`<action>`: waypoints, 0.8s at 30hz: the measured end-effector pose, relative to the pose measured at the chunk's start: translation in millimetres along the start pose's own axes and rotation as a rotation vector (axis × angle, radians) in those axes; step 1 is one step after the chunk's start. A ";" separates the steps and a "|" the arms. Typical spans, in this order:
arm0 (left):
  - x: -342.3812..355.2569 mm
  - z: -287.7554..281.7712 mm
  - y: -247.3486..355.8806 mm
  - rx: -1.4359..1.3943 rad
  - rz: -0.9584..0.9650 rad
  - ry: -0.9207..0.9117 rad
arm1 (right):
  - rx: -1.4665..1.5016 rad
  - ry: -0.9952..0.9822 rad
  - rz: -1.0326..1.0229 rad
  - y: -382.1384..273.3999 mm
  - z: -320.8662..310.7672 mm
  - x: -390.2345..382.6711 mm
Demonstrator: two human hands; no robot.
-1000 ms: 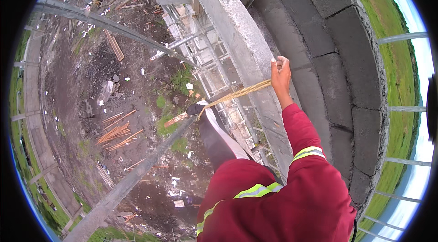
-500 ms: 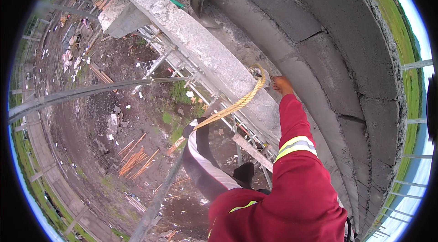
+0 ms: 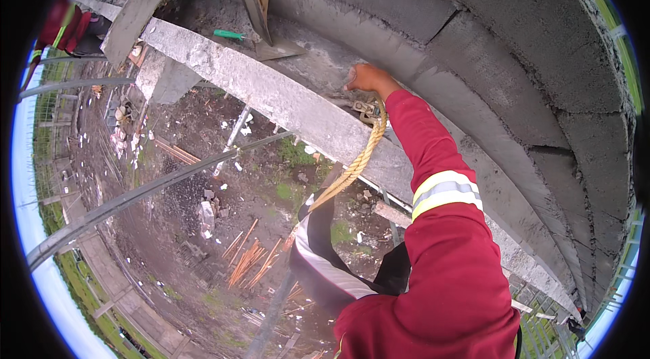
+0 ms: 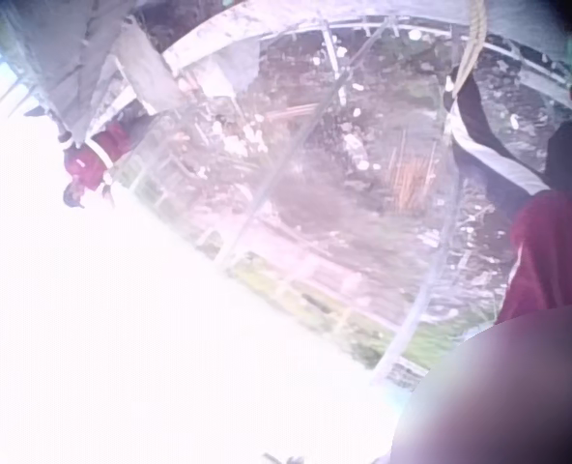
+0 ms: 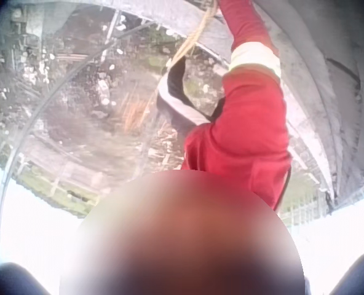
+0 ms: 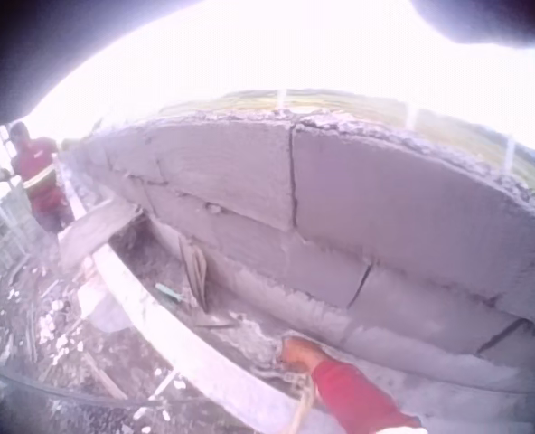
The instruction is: The person stands on a scaffold and ties a metal wire around a horizontal scaffold pole. They then attach a rope with a hook to the tied wire and adjust the rope.
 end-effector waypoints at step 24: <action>-1.2 -91.5 -72.8 -0.098 -0.084 0.236 | -0.007 0.349 0.089 -3.2 -51.0 -72.5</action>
Point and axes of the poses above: each hand's wrist, its own x-axis towards the middle knuckle, its own z-axis out of the palm, y = z × x, the point moved 8 cm from there along x, towards the middle knuckle, and after that the axes turned 8 degrees about y, right-handed, at the moved point
